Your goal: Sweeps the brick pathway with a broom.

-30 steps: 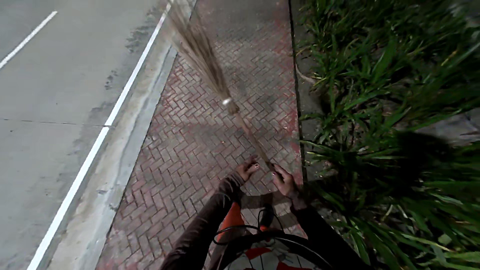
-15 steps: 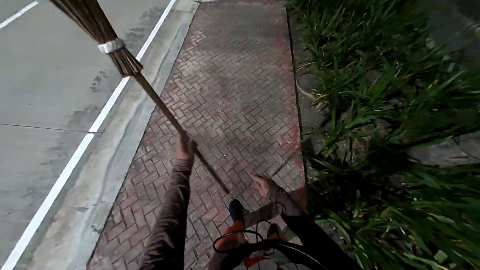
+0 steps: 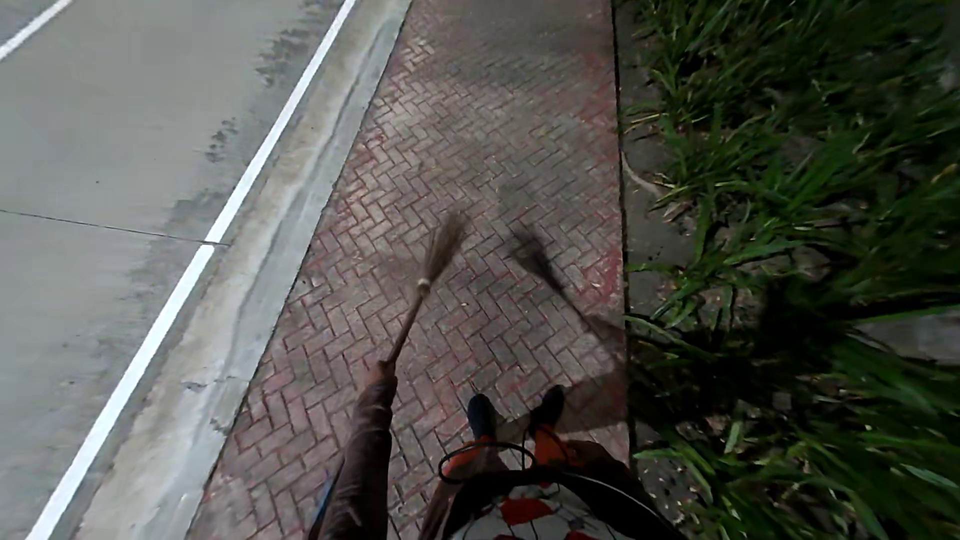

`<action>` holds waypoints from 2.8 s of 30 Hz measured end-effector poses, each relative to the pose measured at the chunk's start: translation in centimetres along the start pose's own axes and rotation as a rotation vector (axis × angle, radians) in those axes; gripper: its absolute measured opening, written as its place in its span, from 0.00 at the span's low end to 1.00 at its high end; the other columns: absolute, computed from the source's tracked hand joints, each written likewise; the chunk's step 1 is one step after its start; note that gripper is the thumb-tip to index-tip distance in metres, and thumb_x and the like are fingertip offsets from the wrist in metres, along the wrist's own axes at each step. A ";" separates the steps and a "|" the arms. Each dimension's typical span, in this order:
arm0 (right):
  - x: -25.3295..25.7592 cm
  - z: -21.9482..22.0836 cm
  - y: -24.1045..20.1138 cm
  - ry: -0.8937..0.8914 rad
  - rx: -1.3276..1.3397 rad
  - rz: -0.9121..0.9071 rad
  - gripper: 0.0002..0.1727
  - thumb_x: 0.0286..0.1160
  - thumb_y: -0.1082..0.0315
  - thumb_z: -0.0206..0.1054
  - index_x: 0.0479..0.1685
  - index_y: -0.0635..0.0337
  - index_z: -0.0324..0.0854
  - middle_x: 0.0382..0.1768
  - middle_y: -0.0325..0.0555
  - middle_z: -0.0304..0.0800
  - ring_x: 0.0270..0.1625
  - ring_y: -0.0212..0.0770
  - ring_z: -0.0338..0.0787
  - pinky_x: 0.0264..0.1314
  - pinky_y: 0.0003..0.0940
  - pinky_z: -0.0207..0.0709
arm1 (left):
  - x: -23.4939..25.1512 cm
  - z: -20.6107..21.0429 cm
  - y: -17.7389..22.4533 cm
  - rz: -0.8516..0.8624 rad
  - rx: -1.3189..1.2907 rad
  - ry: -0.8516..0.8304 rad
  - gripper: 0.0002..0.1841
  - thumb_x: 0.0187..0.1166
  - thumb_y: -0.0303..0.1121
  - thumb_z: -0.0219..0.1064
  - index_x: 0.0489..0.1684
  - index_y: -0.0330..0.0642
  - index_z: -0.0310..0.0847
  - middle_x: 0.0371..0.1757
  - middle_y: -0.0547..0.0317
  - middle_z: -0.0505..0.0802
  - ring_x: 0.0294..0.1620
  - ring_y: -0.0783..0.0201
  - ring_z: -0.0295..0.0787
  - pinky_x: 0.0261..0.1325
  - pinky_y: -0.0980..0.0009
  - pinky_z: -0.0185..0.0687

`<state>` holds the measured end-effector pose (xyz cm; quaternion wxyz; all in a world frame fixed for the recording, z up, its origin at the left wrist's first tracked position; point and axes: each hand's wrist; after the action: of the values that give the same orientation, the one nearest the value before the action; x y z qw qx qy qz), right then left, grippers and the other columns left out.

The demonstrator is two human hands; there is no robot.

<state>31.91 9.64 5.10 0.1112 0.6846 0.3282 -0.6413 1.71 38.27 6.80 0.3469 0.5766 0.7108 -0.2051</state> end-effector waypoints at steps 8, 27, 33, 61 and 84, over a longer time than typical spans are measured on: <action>7.3 -1.5 12.8 0.053 0.052 -0.023 0.28 0.90 0.58 0.59 0.86 0.57 0.70 0.77 0.61 0.81 0.83 0.58 0.78 0.88 0.55 0.64 | -4.0 2.5 0.3 -0.179 0.354 0.044 0.19 0.91 0.33 0.53 0.71 0.35 0.81 0.69 0.36 0.89 0.73 0.39 0.85 0.71 0.42 0.80; 3.6 -8.7 17.3 0.128 0.110 -0.027 0.25 0.95 0.63 0.49 0.87 0.60 0.68 0.81 0.64 0.76 0.85 0.60 0.74 0.89 0.55 0.61 | -10.5 7.2 15.7 0.208 0.478 -0.091 0.20 0.90 0.33 0.56 0.77 0.44 0.79 0.71 0.39 0.88 0.72 0.38 0.84 0.73 0.38 0.77; 6.8 -3.3 25.5 0.203 0.330 0.003 0.24 0.91 0.67 0.55 0.82 0.66 0.73 0.77 0.67 0.79 0.83 0.62 0.76 0.88 0.56 0.63 | -7.0 7.3 19.4 -0.059 0.444 0.103 0.21 0.94 0.33 0.49 0.72 0.29 0.78 0.72 0.31 0.86 0.75 0.37 0.83 0.74 0.41 0.77; 2.1 7.2 32.3 0.415 0.630 0.299 0.22 0.89 0.65 0.58 0.78 0.61 0.78 0.74 0.63 0.84 0.78 0.58 0.82 0.85 0.55 0.69 | -8.7 22.4 40.4 0.468 0.630 -0.143 0.21 0.92 0.36 0.53 0.76 0.33 0.77 0.77 0.37 0.83 0.79 0.41 0.79 0.79 0.45 0.73; 4.3 2.5 29.5 0.233 0.685 0.189 0.24 0.92 0.67 0.55 0.84 0.63 0.72 0.80 0.65 0.76 0.86 0.59 0.73 0.90 0.53 0.59 | -13.8 18.4 33.1 0.388 0.925 -0.198 0.21 0.93 0.31 0.48 0.76 0.27 0.73 0.75 0.32 0.83 0.76 0.37 0.81 0.74 0.44 0.77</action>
<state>47.17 -12.86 -7.32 -0.1034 0.7777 0.0405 -0.6187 39.57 24.54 8.03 0.1528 0.7690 0.3893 -0.4834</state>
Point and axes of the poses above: each hand's wrist, its own x-axis towards the middle knuckle, its own z-axis out of the palm, y = z × x
